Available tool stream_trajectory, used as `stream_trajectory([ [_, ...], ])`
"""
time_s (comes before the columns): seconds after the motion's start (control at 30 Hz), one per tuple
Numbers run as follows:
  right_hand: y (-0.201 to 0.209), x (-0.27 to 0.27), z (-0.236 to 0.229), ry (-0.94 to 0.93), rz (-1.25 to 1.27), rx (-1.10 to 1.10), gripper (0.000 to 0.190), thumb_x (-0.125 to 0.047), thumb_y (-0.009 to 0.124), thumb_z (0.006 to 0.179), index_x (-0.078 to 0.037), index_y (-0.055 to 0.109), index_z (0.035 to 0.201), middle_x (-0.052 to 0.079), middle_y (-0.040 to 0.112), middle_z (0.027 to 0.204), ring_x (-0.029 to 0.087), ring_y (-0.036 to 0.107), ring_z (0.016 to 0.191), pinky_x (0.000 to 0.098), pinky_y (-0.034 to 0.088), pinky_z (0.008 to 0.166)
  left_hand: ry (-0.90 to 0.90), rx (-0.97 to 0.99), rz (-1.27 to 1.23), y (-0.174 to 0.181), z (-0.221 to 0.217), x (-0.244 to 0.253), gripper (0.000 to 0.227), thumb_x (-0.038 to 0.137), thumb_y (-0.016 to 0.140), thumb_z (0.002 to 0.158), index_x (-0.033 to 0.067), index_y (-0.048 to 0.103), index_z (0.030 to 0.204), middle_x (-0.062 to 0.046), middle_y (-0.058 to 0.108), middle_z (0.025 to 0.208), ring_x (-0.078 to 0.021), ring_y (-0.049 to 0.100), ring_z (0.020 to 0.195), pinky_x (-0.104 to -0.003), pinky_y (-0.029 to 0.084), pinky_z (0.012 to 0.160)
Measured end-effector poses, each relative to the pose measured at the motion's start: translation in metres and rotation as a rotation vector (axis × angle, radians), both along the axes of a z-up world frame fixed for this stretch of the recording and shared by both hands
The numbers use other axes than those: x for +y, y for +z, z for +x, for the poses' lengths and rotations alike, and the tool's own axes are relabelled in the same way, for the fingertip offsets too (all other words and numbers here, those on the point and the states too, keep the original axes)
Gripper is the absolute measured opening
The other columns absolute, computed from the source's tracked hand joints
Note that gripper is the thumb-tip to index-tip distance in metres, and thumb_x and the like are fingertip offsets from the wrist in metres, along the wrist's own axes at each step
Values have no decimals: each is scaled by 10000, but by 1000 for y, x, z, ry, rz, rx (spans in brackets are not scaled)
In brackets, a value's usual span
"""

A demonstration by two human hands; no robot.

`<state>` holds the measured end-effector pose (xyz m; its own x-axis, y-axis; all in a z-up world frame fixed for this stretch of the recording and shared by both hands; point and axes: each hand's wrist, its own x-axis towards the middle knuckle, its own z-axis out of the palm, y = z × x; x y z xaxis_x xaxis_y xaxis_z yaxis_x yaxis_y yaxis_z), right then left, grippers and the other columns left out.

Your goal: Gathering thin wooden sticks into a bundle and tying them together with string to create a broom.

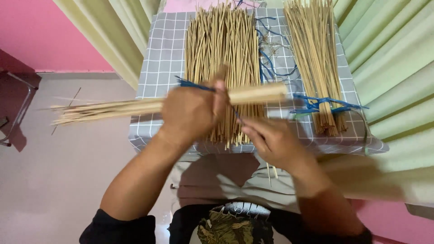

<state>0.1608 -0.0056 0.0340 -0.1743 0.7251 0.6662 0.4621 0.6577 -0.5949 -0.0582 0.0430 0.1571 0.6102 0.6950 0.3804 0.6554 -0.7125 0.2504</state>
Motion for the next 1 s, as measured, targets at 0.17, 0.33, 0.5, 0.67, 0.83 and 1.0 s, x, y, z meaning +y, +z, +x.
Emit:
stream_trajectory([
  [0.17,66,-18,34,-155,-106,-698,282,-65,559,1004,-172,748,1183,133,709,678,228,625,461,330,523,496,274,189,490,-35,-14,50,483,293,304,1106,130,687,861,-100,583,480,-310,651,442,-407,523,454],
  [0.33,159,17,45,-395,110,-1237,218,-321,572,1202,-239,772,1229,-54,516,653,130,410,472,305,334,430,17,176,696,-36,25,23,473,288,350,1135,171,591,745,45,494,538,-111,407,360,-269,316,348],
  [0.5,134,63,36,82,-118,-414,194,-47,704,1079,-28,768,1261,120,761,971,129,463,514,257,349,471,-90,-226,648,5,24,-1,434,220,347,1105,178,584,743,56,466,527,-203,382,376,-352,305,394],
  [0.67,91,-4,-10,167,191,-742,371,-107,701,889,-4,662,1243,46,694,689,177,584,460,294,450,376,266,-69,692,-12,12,36,389,225,436,1072,111,661,776,-70,570,514,-316,472,365,-413,380,396],
  [0.83,134,14,33,-295,-388,-699,172,-264,676,1059,-153,808,1062,19,578,618,140,412,437,285,296,359,-100,159,638,-45,16,16,462,303,289,1121,202,528,739,89,453,487,-124,381,336,-289,339,317],
  [1.0,98,19,1,163,-22,-420,193,-193,679,948,-6,725,949,77,673,787,151,588,585,241,484,473,-251,-217,549,-4,7,4,431,288,242,1119,238,466,754,113,374,523,-161,331,357,-320,326,333],
])
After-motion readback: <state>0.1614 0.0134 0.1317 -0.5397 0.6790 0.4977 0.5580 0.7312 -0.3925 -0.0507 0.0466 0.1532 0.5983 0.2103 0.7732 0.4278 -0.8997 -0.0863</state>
